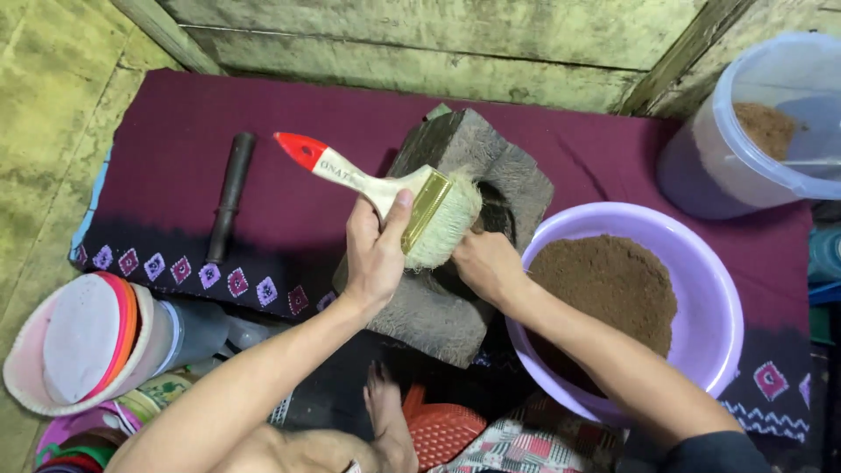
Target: Moving ground powder from a stone mortar into a plastic bowl using a spoon and a brush
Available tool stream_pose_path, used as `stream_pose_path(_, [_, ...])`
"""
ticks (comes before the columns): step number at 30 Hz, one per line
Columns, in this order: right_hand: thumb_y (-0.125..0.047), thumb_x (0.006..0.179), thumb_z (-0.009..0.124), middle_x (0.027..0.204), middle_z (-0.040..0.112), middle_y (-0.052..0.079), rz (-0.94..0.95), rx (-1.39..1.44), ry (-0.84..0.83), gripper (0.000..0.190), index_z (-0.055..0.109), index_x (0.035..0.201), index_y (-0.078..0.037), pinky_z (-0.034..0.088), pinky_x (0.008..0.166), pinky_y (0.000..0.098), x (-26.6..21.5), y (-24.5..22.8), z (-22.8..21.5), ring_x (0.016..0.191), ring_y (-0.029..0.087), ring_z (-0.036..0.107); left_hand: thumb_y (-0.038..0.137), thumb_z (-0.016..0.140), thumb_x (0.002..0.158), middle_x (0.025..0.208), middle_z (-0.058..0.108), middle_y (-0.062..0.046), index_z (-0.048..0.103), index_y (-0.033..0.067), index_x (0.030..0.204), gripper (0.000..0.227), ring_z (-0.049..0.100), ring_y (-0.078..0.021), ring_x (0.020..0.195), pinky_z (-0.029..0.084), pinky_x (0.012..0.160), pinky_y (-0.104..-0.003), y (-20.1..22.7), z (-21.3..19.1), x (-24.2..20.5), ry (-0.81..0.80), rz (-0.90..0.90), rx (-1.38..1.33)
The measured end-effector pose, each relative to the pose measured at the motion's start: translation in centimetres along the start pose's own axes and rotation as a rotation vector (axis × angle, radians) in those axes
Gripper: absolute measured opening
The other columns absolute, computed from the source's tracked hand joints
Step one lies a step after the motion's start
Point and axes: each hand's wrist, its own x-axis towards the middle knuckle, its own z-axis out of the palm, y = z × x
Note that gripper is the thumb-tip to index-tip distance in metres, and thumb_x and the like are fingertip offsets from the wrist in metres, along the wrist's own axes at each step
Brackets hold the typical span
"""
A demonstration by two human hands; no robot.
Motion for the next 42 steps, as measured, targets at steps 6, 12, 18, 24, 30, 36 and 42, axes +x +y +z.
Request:
stream_pose_path(6, [-0.012, 0.084, 0.06, 0.115, 0.058, 0.004, 0.077, 0.037, 0.067, 0.036, 0.069, 0.117, -0.022, 0.061, 0.05, 0.0441, -0.9, 3.2, -4.7, 0.067, 0.023, 0.073, 0.034, 0.057, 0.105, 0.112, 0.059, -0.01, 0.055, -0.001, 0.129, 0.043, 0.056, -0.0212, 0.112, 0.046, 0.105, -0.046, -0.9, 0.1, 0.8, 0.052, -0.041, -0.157])
stream_pose_path(12, [-0.014, 0.074, 0.063, 0.109, 0.052, 0.004, 0.2, -0.129, 0.237, 0.032, 0.073, 0.104, -0.012, 0.058, 0.047, 0.0365, 0.8, 1.8, -1.3, 0.072, 0.019, 0.068, 0.039, 0.058, 0.103, 0.115, 0.059, -0.012, 0.053, -0.0005, 0.133, 0.05, 0.057, -0.0236, 0.113, 0.045, 0.107, -0.048, -1.3, 0.3, 0.9, 0.071, -0.083, -0.241])
stream_pose_path(18, [-0.015, 0.083, 0.061, 0.112, 0.055, 0.005, 0.117, -0.024, 0.088, 0.03, 0.072, 0.111, -0.018, 0.059, 0.048, 0.0405, 0.2, 1.1, -4.7, 0.063, 0.021, 0.071, 0.032, 0.064, 0.1, 0.113, 0.063, -0.005, 0.059, 0.0026, 0.13, 0.043, 0.06, -0.0155, 0.109, 0.052, 0.1, -0.038, 0.3, 1.2, 0.6, 0.18, -0.155, -0.374])
stream_pose_path(24, [-0.01, 0.09, 0.055, 0.112, 0.057, 0.007, 0.153, 0.155, -0.117, 0.027, 0.072, 0.11, -0.018, 0.06, 0.049, 0.0453, 0.0, 2.4, -6.0, 0.06, 0.03, 0.074, 0.033, 0.067, 0.099, 0.119, 0.063, -0.007, 0.061, 0.0035, 0.13, 0.044, 0.058, -0.0175, 0.115, 0.05, 0.106, -0.042, 1.0, 1.8, 0.9, 0.235, -0.164, -0.384])
stream_pose_path(30, [-0.008, 0.091, 0.055, 0.115, 0.052, 0.009, 0.184, 0.029, -0.085, 0.026, 0.07, 0.112, -0.011, 0.062, 0.054, 0.0432, 3.1, 1.1, -4.7, 0.067, 0.026, 0.074, 0.032, 0.065, 0.1, 0.123, 0.061, -0.01, 0.059, 0.0035, 0.134, 0.045, 0.057, -0.0219, 0.121, 0.045, 0.11, -0.046, 0.5, 1.6, 1.0, 0.203, -0.175, -0.373])
stream_pose_path(36, [-0.01, 0.088, 0.054, 0.108, 0.061, 0.008, 0.158, 0.089, -0.237, 0.028, 0.072, 0.11, -0.011, 0.059, 0.051, 0.0436, 1.6, 0.6, -2.1, 0.061, 0.028, 0.073, 0.033, 0.065, 0.101, 0.123, 0.061, -0.009, 0.06, 0.0052, 0.133, 0.043, 0.056, -0.0226, 0.122, 0.044, 0.111, -0.047, 0.0, 1.1, 0.9, 0.173, -0.175, -0.365])
stream_pose_path(42, [-0.013, 0.081, 0.054, 0.079, 0.077, 0.007, 0.03, 0.066, -0.314, 0.023, 0.078, 0.08, -0.014, 0.058, 0.048, 0.0363, 0.0, 2.3, -3.4, 0.058, 0.029, 0.074, 0.037, 0.057, 0.105, 0.121, 0.058, -0.012, 0.056, 0.0027, 0.133, 0.045, 0.053, -0.0252, 0.122, 0.039, 0.113, -0.051, -0.4, 0.4, 0.8, 0.134, -0.083, -0.266])
